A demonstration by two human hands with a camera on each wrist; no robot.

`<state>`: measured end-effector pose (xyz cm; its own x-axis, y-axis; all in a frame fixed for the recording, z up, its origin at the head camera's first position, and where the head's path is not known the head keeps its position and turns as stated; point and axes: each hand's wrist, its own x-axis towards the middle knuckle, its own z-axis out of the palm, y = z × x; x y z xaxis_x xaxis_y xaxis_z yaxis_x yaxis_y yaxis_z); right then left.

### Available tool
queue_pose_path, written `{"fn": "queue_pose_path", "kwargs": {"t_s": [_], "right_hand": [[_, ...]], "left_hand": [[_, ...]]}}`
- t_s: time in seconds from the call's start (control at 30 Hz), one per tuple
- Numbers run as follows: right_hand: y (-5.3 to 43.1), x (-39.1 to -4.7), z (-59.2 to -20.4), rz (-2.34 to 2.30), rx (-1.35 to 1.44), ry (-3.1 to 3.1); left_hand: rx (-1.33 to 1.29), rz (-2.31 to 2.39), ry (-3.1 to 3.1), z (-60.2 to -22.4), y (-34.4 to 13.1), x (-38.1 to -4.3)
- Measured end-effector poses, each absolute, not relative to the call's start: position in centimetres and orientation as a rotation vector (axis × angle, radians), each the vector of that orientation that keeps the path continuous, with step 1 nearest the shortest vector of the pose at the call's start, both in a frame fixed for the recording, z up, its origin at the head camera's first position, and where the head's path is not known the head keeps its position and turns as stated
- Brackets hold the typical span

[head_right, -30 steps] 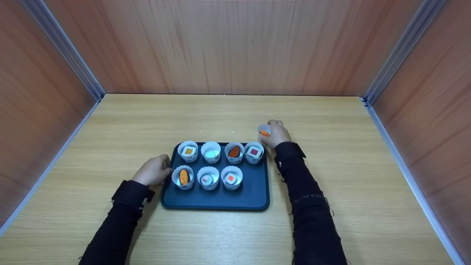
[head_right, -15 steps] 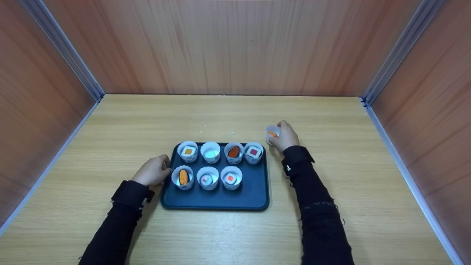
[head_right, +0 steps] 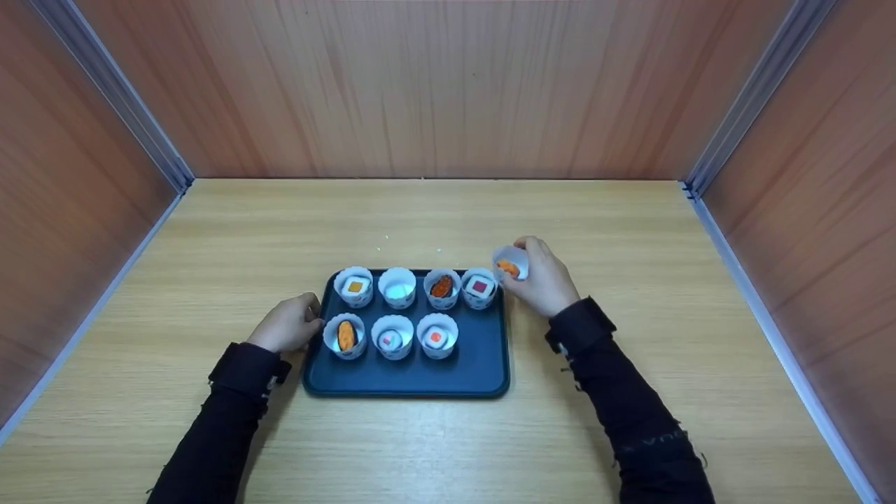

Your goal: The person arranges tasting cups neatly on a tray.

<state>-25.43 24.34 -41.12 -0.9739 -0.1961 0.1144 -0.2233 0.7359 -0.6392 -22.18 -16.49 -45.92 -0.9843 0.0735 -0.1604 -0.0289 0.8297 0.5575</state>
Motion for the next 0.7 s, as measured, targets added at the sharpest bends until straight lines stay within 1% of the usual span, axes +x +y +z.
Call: {"fn": "queue_pose_path", "kwargs": {"t_s": [0.3, 0.53, 0.7], "right_hand": [[22.1, -21.2, -42.4, 1.058, 0.504, -2.946], [21.2, -20.1, -42.7, 0.953, 0.586, -2.901], [21.4, -19.2, -42.5, 1.009, 0.590, -2.885]], "left_hand": [[0.036, 0.874, 2.832, -46.0, -16.6, -22.2], [0.049, 0.846, 2.851, -45.9, -16.7, -22.2], [0.046, 0.839, 2.833, -45.8, -16.6, -22.2]]}}
